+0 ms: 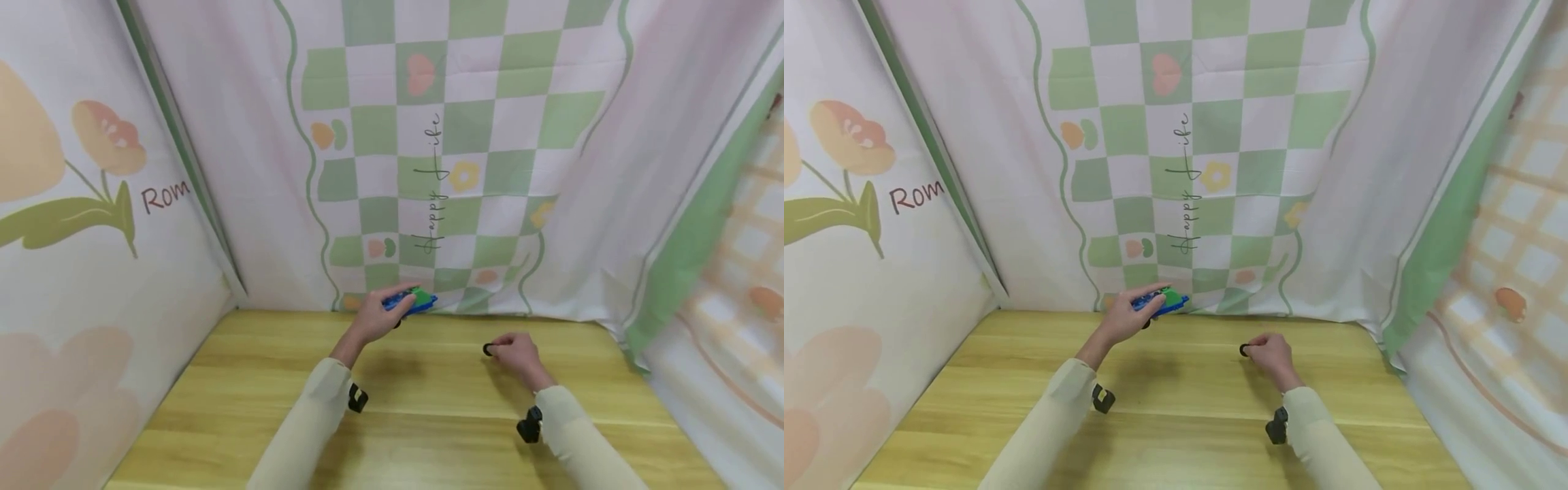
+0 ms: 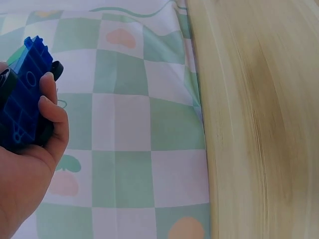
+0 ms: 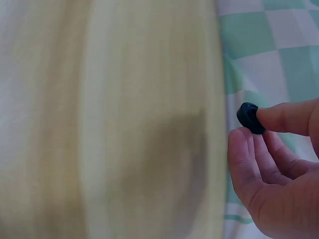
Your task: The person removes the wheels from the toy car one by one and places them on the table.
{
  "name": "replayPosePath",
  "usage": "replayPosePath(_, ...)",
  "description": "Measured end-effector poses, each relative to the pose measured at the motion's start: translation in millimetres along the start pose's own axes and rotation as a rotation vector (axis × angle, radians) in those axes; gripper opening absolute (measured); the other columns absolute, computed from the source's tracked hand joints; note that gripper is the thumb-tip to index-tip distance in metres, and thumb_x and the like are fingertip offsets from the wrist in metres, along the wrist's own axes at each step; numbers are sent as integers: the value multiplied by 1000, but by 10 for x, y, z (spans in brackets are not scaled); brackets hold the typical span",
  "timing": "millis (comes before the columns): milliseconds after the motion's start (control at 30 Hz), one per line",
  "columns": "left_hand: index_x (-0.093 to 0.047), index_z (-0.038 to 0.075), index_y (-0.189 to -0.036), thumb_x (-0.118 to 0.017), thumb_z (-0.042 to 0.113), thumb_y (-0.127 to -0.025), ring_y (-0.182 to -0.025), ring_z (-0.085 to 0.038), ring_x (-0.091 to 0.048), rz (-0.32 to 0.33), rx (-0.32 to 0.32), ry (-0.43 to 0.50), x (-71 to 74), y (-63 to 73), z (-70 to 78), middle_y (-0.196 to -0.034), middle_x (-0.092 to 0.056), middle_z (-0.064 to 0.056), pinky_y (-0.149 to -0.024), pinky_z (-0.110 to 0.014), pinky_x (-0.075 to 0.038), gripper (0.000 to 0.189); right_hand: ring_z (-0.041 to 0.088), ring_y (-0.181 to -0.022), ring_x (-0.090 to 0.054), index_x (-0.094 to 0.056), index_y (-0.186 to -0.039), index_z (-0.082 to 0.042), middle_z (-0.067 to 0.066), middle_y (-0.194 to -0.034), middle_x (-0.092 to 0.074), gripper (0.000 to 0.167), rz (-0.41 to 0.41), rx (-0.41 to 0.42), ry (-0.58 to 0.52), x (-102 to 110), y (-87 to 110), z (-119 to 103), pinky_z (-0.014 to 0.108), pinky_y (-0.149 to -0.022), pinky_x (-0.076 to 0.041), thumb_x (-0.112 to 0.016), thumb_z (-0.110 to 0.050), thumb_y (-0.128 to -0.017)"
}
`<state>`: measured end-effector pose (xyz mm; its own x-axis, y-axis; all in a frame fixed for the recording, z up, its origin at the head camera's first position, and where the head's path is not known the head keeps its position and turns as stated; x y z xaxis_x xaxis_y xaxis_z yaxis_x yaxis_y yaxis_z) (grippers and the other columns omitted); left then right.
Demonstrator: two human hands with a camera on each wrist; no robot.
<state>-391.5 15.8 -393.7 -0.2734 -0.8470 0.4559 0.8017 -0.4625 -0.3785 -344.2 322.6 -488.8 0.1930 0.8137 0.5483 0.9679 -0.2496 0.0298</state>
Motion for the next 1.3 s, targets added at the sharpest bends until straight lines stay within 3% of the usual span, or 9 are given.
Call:
replayPosePath(200, -65, 37, -135, -59, 45, -102, -99, -15, -67, 3, 2, 8, 15, -5, 7, -140, -64, 1, -82, -35, -56, 35, 16, -71, -65, -68, -107, 9, 18, -93, -70, 25, -24, -37, 28, -63, -9, 134, 27, -62, -54, -69, -10, -91)
replayPosePath(433, -64, 36, -136, -60, 44, -102, -111, -18, -66, 1, -2, 12, 9, 7, 11, -143, -61, 0, -89, -39, -56, 35, 22, -79, -64, -69, -105, 8, 19, -96, -71, 24, -24, -20, 116, -95, 18, 171, 30, -65, -52, -70, -11, -90)
replayPosePath(600, -64, 37, -136, -61, 43, -101, -95, -18, -66, 3, 17, 29, 6, 6, 20, -140, -63, -1, -73, -34, -57, 36, 28, -86, -64, -72, -102, 7, 23, -103, -71, 24, -2, 13, 190, -103, 2, 211, 34, -69, -52, -69, -12, -89)
replayPosePath(767, -62, 37, -138, -68, 39, -98, -81, -24, -66, -9, 41, 90, 12, 3, 34, -125, -67, -9, -61, -38, -58, 41, 27, -84, -64, -73, -102, 6, 24, -105, -72, 24, 5, 22, 223, -113, -13, 233, 35, -69, -53, -66, -11, -88)
replayPosePath(900, -62, 38, -138, -70, 38, -97, -81, -18, -64, -7, 43, 82, 14, 3, 53, -129, -65, -9, -61, -34, -58, 42, 25, -82, -64, -73, -104, 7, 25, -107, -71, 24, 5, 19, 220, -118, -15, 246, 34, -66, -53, -65, -11, -89)
replayPosePath(1100, -62, 39, -138, -70, 39, -97, -82, -19, -65, -3, 36, 75, 16, 8, 70, -131, -65, -8, -60, -31, -56, 42, 24, -79, -63, -72, -103, 7, 24, -104, -72, 25, 15, 28, 217, -115, -12, 250, 30, -63, -50, -64, -12, -89)
replayPosePath(1300, -62, 40, -138, -68, 38, -98, -81, -18, -65, -20, 40, 95, -2, 10, 54, -133, -64, -6, -60, -32, -56, 41, 31, -89, -64, -68, -111, 9, 26, -106, -69, 31, 70, 102, 243, -129, 6, 182, 42, -73, -55, -61, -14, -92)
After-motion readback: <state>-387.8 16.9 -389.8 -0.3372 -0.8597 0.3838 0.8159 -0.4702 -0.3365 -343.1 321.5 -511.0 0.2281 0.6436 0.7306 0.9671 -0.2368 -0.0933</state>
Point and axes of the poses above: each hand's wrist, its own y-axis away from the middle knuckle, its own x-axis out of the back of the hand, z = x × y, the point moved 4 cm from there along -y, towards the middle knuckle
